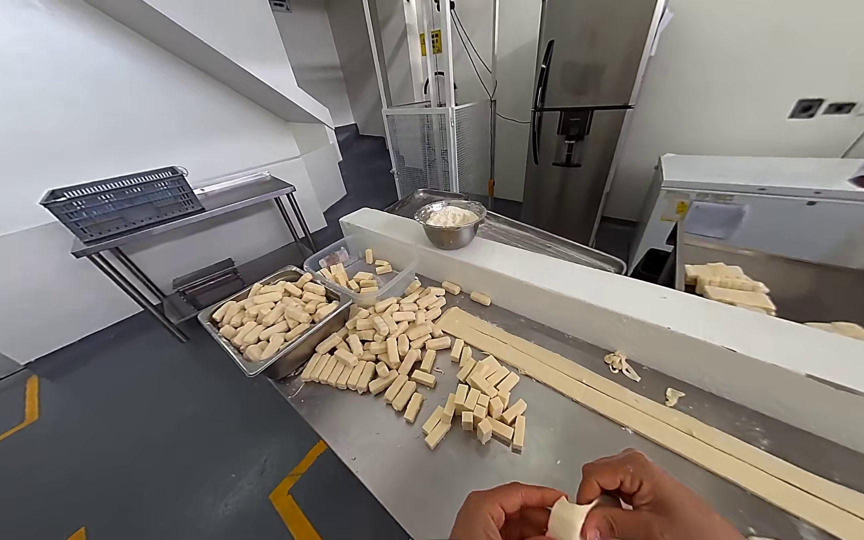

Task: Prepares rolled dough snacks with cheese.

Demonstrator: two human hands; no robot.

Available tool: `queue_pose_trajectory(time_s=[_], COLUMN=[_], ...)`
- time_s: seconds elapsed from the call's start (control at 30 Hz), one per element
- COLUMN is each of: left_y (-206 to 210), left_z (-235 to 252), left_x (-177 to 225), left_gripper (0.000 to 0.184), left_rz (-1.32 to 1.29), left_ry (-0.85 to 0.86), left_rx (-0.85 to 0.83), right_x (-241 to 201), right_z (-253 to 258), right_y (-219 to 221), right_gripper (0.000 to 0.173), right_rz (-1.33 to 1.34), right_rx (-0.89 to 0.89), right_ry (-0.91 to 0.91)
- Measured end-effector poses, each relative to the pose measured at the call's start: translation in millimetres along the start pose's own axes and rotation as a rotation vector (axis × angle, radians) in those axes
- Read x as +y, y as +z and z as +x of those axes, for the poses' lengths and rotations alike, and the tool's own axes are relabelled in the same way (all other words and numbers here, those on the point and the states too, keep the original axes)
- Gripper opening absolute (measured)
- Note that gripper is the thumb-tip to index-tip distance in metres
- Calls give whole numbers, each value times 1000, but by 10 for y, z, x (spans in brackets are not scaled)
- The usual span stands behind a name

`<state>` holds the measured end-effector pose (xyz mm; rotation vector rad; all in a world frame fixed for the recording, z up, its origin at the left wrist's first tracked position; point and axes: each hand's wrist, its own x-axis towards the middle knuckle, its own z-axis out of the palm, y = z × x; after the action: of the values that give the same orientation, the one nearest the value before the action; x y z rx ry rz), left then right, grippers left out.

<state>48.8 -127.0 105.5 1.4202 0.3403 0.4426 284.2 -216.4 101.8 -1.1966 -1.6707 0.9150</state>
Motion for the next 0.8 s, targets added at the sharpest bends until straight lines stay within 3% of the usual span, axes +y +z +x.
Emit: queue_pose_trajectory(time_s=[0.17, 0.37, 0.53, 0.57, 0.7, 0.8], left_y=[18, 4, 39, 47, -6, -4], left_z=[-1, -15, 2, -3, -6, 31], left_x=[-23, -6, -22, -40, -67, -100], left_gripper=[41, 34, 49, 45, 39, 41], left_rz=[179, 96, 81, 71, 33, 19], left_ry=[-30, -4, -64, -72, -23, -21], left_rx=[-14, 71, 37, 43, 120, 92], right_x=[-99, 13, -140, -149, -20, -73], right_z=[43, -13, 67, 68, 29, 62], right_y=[141, 73, 208, 234, 157, 221], right_gripper=[52, 26, 50, 51, 29, 31], right_rz=[-113, -56, -138, -131, -40, -174], right_rx=[102, 62, 168, 151, 32, 64], right_ry=[87, 60, 193, 186, 125, 226])
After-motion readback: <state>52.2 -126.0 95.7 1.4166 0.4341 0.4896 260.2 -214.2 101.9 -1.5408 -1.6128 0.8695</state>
